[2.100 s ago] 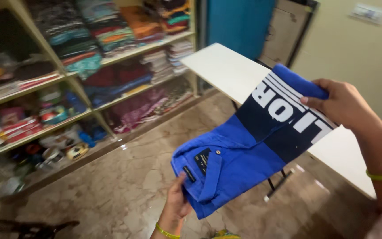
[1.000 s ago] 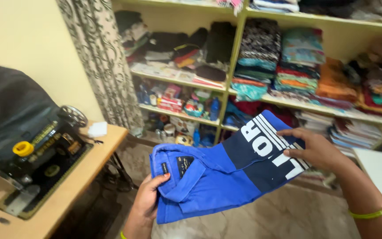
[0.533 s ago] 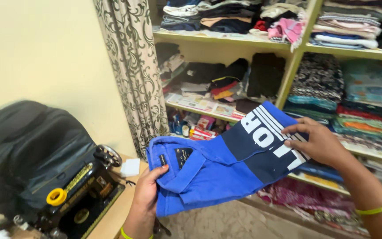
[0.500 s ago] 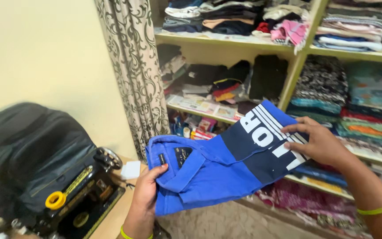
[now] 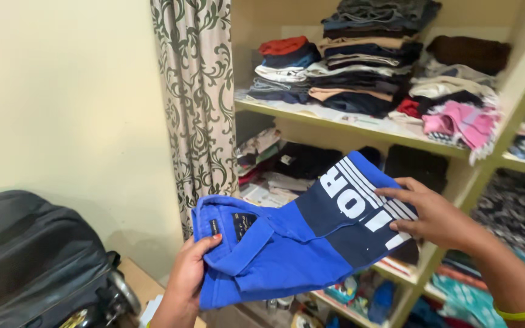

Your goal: The person picks up folded items of clothing from a table and places them onto a shelf in a closet.

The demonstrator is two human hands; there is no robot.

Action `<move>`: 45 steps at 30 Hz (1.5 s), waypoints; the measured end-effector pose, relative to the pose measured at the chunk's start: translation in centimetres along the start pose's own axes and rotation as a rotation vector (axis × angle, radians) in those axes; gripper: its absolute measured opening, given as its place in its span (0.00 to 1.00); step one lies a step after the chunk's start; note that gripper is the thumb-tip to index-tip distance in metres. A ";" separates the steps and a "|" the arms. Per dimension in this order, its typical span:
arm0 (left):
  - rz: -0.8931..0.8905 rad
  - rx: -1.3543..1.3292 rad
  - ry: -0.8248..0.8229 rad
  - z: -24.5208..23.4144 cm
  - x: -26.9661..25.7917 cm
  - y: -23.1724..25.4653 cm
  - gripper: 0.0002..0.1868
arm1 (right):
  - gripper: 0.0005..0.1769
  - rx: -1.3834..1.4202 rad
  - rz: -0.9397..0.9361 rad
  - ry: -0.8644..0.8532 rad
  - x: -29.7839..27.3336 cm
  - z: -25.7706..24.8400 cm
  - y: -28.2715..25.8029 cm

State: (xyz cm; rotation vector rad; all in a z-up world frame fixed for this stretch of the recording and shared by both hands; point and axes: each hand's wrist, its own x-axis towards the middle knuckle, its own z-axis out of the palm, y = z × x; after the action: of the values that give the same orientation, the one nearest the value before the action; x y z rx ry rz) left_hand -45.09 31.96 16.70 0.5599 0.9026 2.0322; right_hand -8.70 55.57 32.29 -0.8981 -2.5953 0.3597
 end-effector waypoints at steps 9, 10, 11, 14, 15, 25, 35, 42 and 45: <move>0.070 -0.020 -0.003 2.3 3.7 2.3 0.16 | 0.27 -0.083 -0.082 0.172 8.3 -1.4 0.0; 0.093 -0.016 -0.031 2.6 4.5 2.7 0.16 | 0.25 -0.106 -0.109 0.208 9.2 -1.6 0.1; 0.094 -0.007 -0.006 2.8 5.3 3.1 0.15 | 0.24 -0.143 -0.151 0.253 10.4 -2.0 0.3; 0.117 -0.017 -0.020 3.8 8.4 4.2 0.14 | 0.21 -0.250 -0.264 0.390 13.3 -3.8 0.9; 0.141 -0.042 -0.088 4.3 9.5 4.3 0.14 | 0.20 -0.279 -0.295 0.441 14.0 -4.5 0.9; 0.203 -0.056 -0.283 13.4 24.4 5.9 0.15 | 0.16 -0.809 -0.208 0.839 19.0 -11.8 -1.9; 0.539 0.218 -0.181 17.6 40.5 11.9 0.13 | 0.21 -0.872 -0.465 1.048 24.1 -16.7 -3.5; 0.629 0.259 -0.056 13.8 42.8 17.7 0.19 | 0.16 -0.953 -0.714 1.096 29.5 -17.4 -6.0; 0.732 0.254 0.053 10.1 44.7 20.0 0.22 | 0.17 -0.984 -0.745 1.166 32.9 -16.5 -7.9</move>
State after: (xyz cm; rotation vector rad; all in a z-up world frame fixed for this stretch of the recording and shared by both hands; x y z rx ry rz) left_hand -73.75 64.71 41.31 1.1044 1.1031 2.5967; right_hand -30.03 72.30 58.43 -0.1292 -1.6288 -1.3092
